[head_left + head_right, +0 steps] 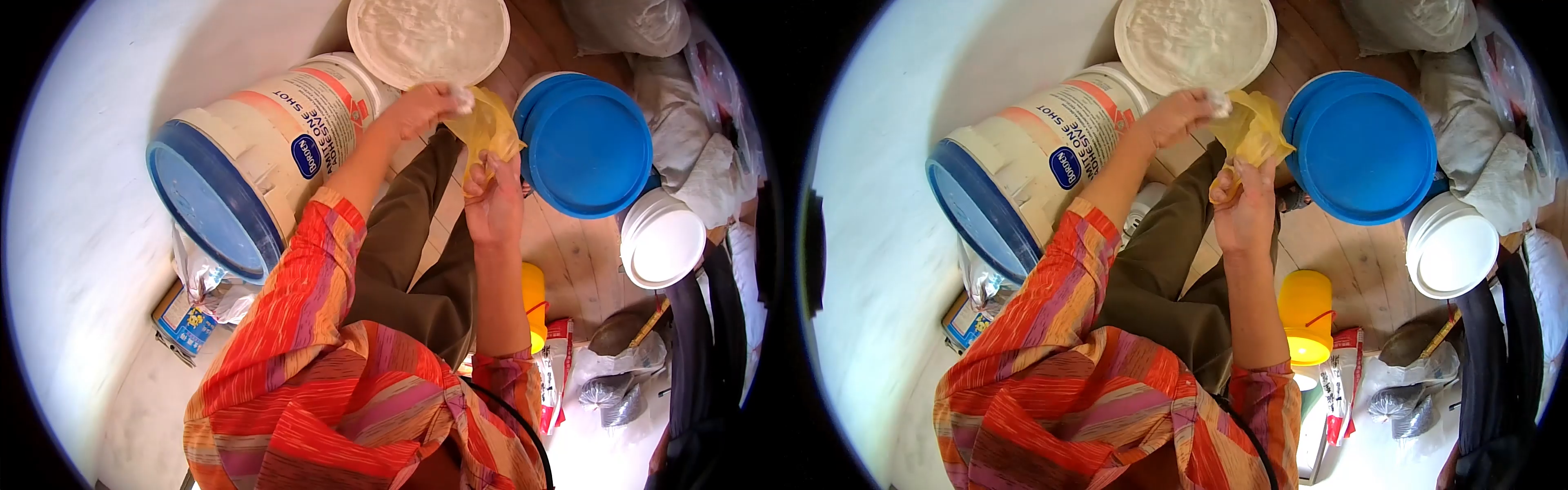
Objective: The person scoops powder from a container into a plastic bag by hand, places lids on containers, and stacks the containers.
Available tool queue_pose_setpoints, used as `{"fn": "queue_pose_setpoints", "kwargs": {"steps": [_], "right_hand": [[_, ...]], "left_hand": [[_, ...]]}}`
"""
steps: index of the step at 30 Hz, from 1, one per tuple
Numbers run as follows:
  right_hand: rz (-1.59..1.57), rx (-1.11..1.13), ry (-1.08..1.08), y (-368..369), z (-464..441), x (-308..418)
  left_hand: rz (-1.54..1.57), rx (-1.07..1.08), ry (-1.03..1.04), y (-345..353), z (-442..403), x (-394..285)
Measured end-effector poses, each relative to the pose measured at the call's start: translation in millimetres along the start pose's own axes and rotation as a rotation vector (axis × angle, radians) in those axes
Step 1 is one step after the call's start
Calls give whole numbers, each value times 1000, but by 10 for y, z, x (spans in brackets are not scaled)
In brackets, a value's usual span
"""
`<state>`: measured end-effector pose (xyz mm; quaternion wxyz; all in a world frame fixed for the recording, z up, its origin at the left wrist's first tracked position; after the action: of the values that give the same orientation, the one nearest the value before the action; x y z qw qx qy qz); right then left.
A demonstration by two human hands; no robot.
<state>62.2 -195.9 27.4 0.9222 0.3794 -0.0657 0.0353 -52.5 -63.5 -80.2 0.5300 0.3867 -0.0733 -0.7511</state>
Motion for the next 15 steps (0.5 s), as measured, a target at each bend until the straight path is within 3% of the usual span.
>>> {"fn": "queue_pose_setpoints", "kwargs": {"steps": [2,4,5,6,8,10,14,15], "right_hand": [[6,-7,10,17,20,-23],[12,-11,19,31,53,-46],[22,-19,31,38,73,-56],[32,-28,41,45,85,-68],[34,-20,43,21,100,-85],[40,-19,51,-31,155,-96],[33,-29,60,-34,172,-56],[36,-36,68,-26,184,-49]], "left_hand": [[-261,205,-191,103,-12,229],[-558,159,-215,290,-38,367],[-561,155,-213,207,-214,730],[-748,40,-43,-18,-437,1295],[-931,-82,131,-62,-508,1411],[-1042,-187,-117,291,-317,935],[-1254,-224,-161,363,-238,861],[-1474,-225,277,293,-214,1003]]}}
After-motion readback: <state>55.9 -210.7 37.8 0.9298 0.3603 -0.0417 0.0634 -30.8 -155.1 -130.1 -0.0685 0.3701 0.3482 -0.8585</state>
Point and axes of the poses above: each hand's wrist, its own z-axis away from the middle knuckle, its own y-axis out of the palm, x = y × z, the point moved 1 cm from there along -z, towards the middle knuckle, and after that the axes turned 12 degrees about x, right-handed, at the moved point
